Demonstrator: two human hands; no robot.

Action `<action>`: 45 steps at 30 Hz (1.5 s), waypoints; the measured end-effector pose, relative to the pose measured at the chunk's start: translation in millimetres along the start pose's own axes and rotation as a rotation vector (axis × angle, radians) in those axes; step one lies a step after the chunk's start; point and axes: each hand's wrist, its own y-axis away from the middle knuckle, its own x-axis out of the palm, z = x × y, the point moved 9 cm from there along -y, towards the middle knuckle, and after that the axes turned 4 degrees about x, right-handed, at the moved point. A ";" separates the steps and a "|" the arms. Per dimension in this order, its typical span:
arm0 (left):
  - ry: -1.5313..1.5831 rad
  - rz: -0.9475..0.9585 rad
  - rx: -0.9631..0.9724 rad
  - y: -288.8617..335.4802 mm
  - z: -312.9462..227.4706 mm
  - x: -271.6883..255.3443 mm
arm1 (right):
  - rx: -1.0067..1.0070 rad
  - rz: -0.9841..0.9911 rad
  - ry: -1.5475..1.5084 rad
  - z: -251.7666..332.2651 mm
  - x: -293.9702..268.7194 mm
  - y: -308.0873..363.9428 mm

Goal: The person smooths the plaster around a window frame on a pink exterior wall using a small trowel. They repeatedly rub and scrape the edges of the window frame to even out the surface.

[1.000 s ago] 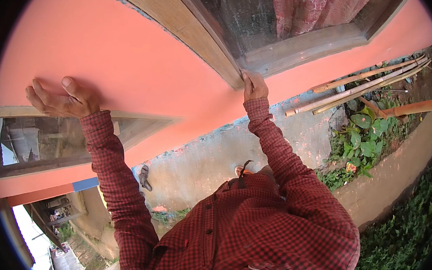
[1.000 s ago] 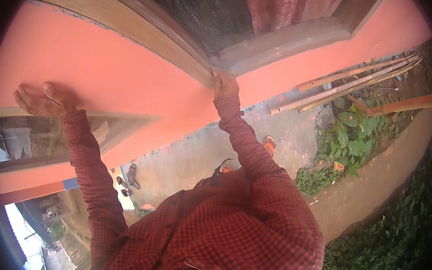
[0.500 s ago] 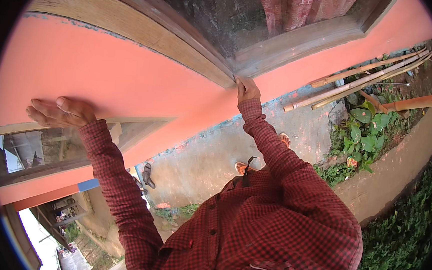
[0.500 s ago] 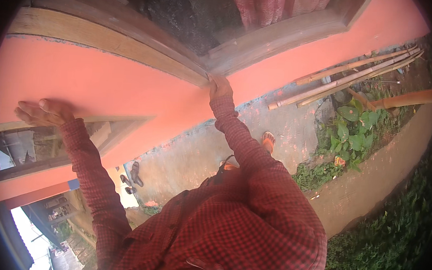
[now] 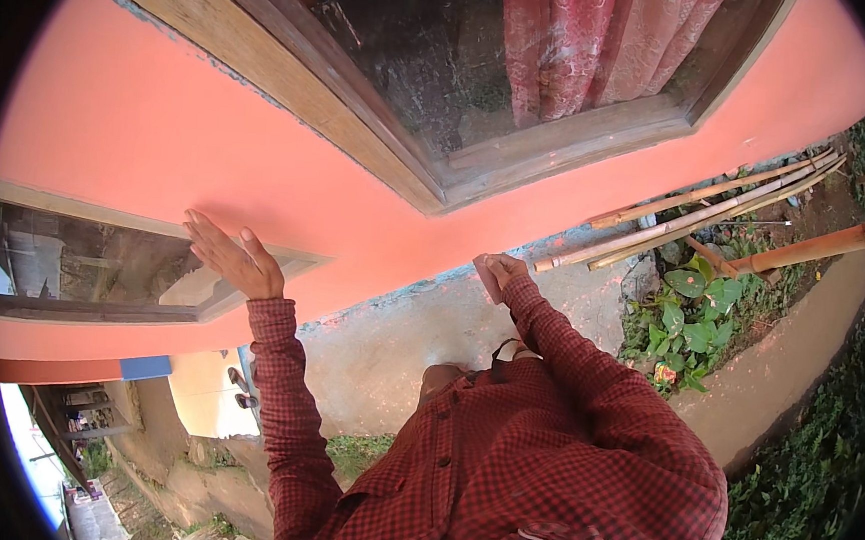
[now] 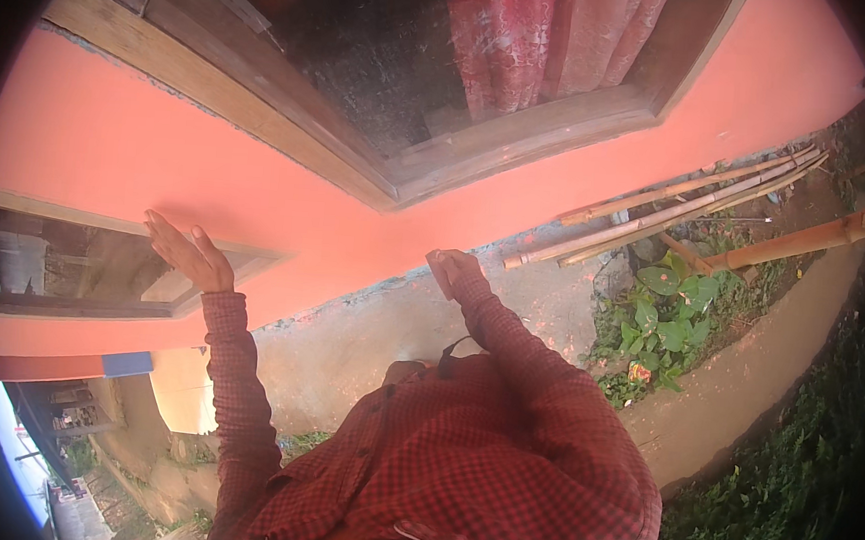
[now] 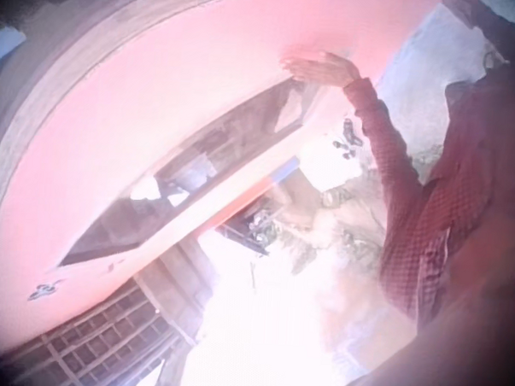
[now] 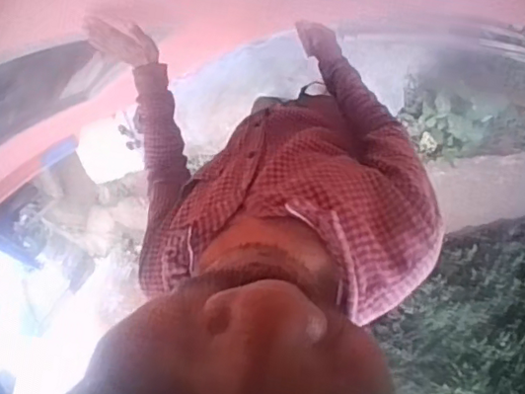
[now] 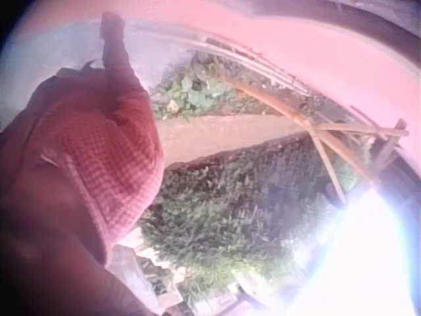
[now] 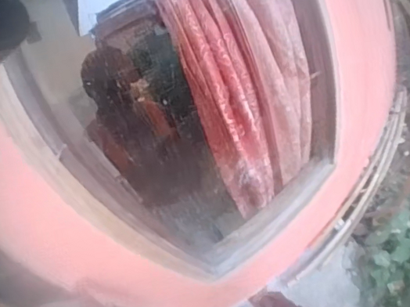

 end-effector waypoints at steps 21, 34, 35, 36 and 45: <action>0.505 1.666 -0.271 675.7 -2.7 173.6 | -0.138 -0.653 -0.603 30.3 -183.4 166.5; 0.282 1.798 -0.204 681.6 -40.9 153.5 | -0.581 -1.125 -0.265 229.4 -384.6 111.4; 0.309 1.784 -0.256 678.7 -46.9 159.1 | -0.527 -1.115 -0.323 232.1 -394.5 101.3; 0.346 1.768 -0.288 668.6 -60.4 169.4 | -0.538 -1.128 -0.356 231.0 -413.7 92.9; 0.802 1.050 -0.393 342.5 -287.5 214.9 | -0.430 -0.974 -0.650 173.3 -494.3 -0.7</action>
